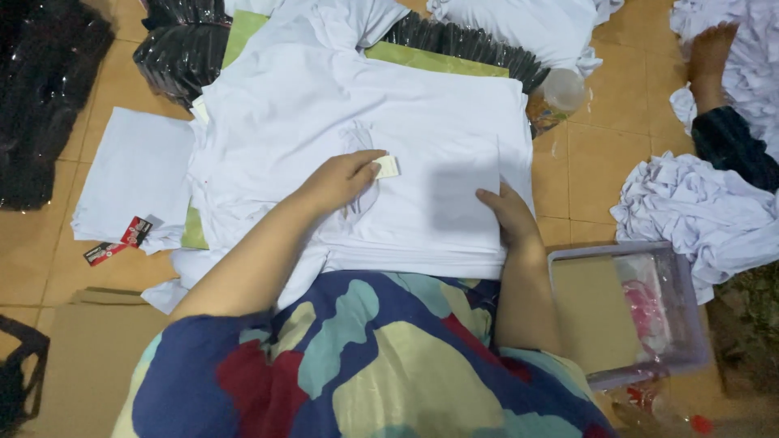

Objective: Folding white t-shirts using a cardboard template and applying size or brand stickers to the folded items.

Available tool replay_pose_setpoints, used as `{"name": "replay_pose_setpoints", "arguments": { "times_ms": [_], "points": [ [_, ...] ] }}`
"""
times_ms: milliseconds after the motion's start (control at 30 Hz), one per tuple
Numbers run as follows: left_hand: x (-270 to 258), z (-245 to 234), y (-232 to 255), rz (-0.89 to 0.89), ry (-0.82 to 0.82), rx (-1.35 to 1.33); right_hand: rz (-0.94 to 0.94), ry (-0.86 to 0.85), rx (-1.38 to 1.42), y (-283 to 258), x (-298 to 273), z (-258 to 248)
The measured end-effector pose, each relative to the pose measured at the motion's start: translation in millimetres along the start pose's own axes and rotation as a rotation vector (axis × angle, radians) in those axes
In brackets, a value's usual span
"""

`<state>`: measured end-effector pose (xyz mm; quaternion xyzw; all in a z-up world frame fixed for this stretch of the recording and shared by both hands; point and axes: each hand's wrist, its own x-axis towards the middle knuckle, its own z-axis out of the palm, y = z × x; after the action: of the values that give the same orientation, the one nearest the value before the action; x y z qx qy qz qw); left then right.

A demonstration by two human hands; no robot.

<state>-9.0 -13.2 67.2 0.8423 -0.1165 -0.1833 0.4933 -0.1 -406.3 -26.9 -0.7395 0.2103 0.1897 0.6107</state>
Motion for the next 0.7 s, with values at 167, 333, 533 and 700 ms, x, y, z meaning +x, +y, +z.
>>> {"name": "replay_pose_setpoints", "arguments": {
  "times_ms": [167, 333, 533, 700],
  "points": [
    [26, 30, -43, -0.158, 0.223, 0.347, 0.022, 0.029, -0.065, -11, -9, 4],
    [12, 16, -29, -0.251, 0.27, 0.212, 0.046, 0.026, -0.107, -6, -3, 0],
    [28, 18, -83, -0.239, 0.35, 0.145, 0.021, 0.112, -0.112, -16, -31, 22],
    [45, 9, -144, -0.37, 0.369, -0.374, -0.656, 0.497, -0.808, -61, -76, 71]
  ]
}}
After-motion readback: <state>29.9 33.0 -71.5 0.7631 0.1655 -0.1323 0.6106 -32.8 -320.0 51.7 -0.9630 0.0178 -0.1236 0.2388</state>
